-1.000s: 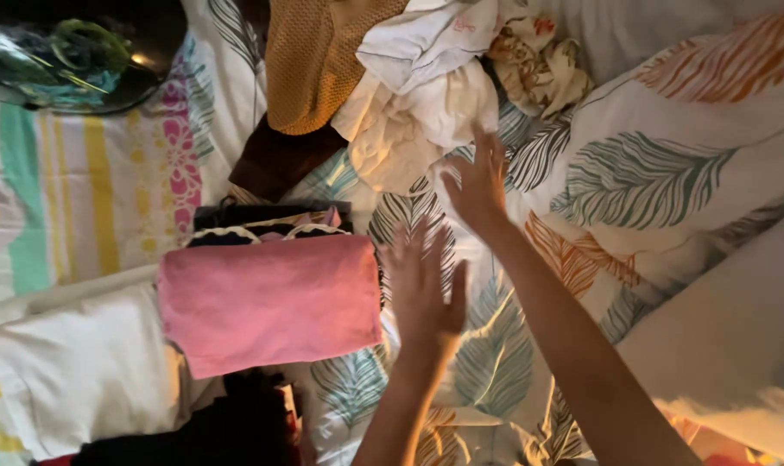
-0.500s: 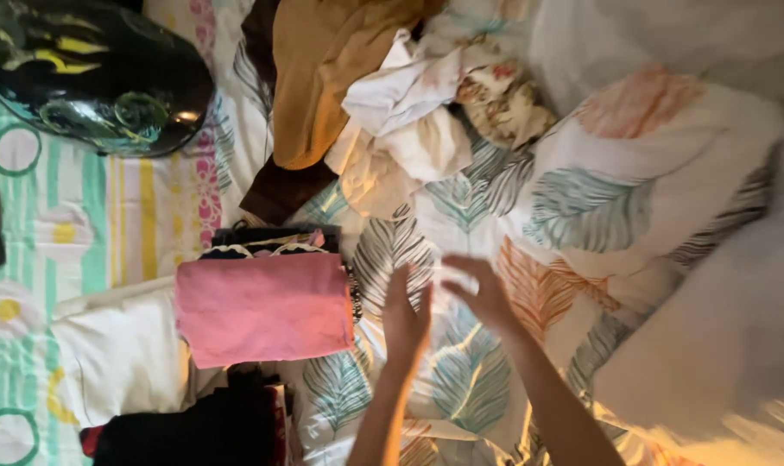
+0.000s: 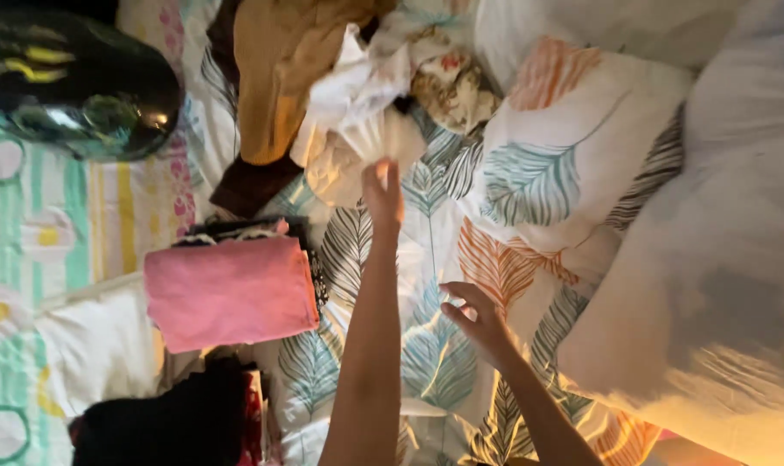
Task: The person folds several pieces of clothing on a bed. They handle a white cloth, a white towel, a patterned cloth, and a mustard-colored knitted sweater, folding each item by hand and stacking them.
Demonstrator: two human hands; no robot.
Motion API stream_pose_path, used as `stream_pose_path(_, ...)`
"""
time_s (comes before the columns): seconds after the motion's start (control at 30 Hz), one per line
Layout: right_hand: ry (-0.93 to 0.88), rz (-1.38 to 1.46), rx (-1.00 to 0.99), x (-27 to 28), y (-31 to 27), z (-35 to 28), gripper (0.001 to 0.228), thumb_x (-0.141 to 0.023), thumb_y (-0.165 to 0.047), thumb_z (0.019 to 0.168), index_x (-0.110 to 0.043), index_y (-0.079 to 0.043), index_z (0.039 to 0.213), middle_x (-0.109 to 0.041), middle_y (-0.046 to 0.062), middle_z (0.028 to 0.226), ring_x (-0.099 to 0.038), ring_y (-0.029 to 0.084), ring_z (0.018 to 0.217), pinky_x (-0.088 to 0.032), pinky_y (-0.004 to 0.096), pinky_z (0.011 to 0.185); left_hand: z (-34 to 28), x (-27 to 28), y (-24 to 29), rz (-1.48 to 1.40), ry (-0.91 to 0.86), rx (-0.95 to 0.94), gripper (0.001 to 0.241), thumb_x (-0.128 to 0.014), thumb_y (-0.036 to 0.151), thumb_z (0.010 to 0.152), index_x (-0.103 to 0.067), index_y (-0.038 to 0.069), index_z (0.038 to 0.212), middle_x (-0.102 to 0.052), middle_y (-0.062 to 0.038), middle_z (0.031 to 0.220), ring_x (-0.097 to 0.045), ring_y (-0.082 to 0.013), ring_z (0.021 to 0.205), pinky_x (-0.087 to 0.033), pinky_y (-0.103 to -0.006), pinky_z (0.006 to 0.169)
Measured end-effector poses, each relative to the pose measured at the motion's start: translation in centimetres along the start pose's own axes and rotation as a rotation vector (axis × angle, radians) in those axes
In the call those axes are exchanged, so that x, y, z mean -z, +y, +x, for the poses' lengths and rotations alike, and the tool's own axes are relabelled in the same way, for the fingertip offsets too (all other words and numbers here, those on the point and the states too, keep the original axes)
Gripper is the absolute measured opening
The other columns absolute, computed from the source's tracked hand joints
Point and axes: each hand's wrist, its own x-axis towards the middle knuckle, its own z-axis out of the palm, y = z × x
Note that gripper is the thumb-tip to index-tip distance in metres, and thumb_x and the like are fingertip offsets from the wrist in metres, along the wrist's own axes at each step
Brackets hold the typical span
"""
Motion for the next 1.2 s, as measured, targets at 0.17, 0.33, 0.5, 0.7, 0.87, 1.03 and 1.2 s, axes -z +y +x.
stream_pose_path(0.17,0.132,-0.072,0.149,0.4,-8.5,1.8,0.051,-0.078,-0.016,0.089,-0.061,-0.008,0.136,-0.067,0.006,0.131,-0.068,0.015,0.108,-0.055,0.030,0.085,-8.2,5.7,15.8,0.299,-0.060,-0.257,0.028,-0.069,0.018,0.098,-0.065,-0.001,0.118,-0.067,-0.019,0.112,-0.062,-0.0363,0.109,-0.048,-0.0441,0.098)
stream_pose_path(0.33,0.208,-0.134,0.270,-1.8,-11.8,2.1,0.077,-0.078,-0.013,0.082,-0.042,-0.007,0.150,-0.050,0.013,0.143,-0.065,0.017,0.106,-0.056,0.030,0.076,-15.2,9.8,26.6,0.208,-0.223,-0.180,0.032,-0.073,0.017,0.093,-0.065,0.000,0.120,-0.067,-0.017,0.111,-0.063,-0.0329,0.108,-0.050,-0.0418,0.097)
stream_pose_path(0.5,0.012,0.844,0.085,-2.1,-6.1,0.2,0.067,-0.065,-0.011,0.095,-0.039,-0.003,0.155,-0.059,0.016,0.135,-0.063,0.020,0.115,-0.054,0.030,0.092,-20.6,13.2,31.5,0.029,-0.456,-0.353,0.030,-0.078,0.017,0.096,-0.069,0.008,0.123,-0.068,-0.015,0.123,-0.064,-0.0321,0.121,-0.051,-0.0413,0.105)
stream_pose_path(0.7,0.090,-0.409,0.483,3.9,-18.0,-5.5,0.038,-0.067,-0.002,0.087,-0.065,-0.002,0.125,-0.070,0.015,0.108,-0.067,0.024,0.101,-0.051,0.039,0.091,-21.7,17.5,40.0,0.109,-0.288,-0.442,0.098,-0.092,0.037,0.058,-0.051,-0.003,0.138,-0.044,-0.030,0.139,-0.040,-0.0478,0.130,-0.040,-0.0496,0.104)
stream_pose_path(0.87,-0.202,-0.346,0.422,7.4,-30.9,-9.8,0.022,-0.078,-0.009,0.082,-0.071,-0.002,0.101,-0.068,0.013,0.083,-0.067,0.023,0.077,-0.052,0.035,0.070,-20.8,19.5,39.1,0.037,-0.483,-0.512,0.062,-0.090,0.023,0.069,-0.058,0.006,0.119,-0.055,-0.017,0.128,-0.056,-0.0302,0.118,-0.039,-0.0492,0.109)
stream_pose_path(1.03,-0.143,-0.402,0.565,9.4,-35.9,-11.2,0.032,-0.084,-0.013,0.073,-0.070,-0.003,0.100,-0.069,0.011,0.084,-0.069,0.023,0.074,-0.053,0.035,0.068,-20.2,21.7,42.7,0.059,-0.497,-0.279,0.023,-0.068,-0.001,0.084,-0.072,0.004,0.106,-0.074,-0.006,0.094,-0.071,-0.0149,0.086,-0.056,-0.0299,0.076)
stream_pose_path(1.2,-0.041,-0.701,0.634,11.9,-36.4,-11.0,0.031,-0.090,-0.018,0.076,-0.071,-0.001,0.094,-0.064,0.012,0.079,-0.060,0.023,0.072,-0.046,0.035,0.066,-18.9,23.9,43.8,0.043,-0.455,-0.074,0.013,-0.067,0.004,0.098,-0.074,0.004,0.110,-0.066,-0.017,0.084,-0.059,-0.0166,0.073,-0.048,-0.0344,0.068)
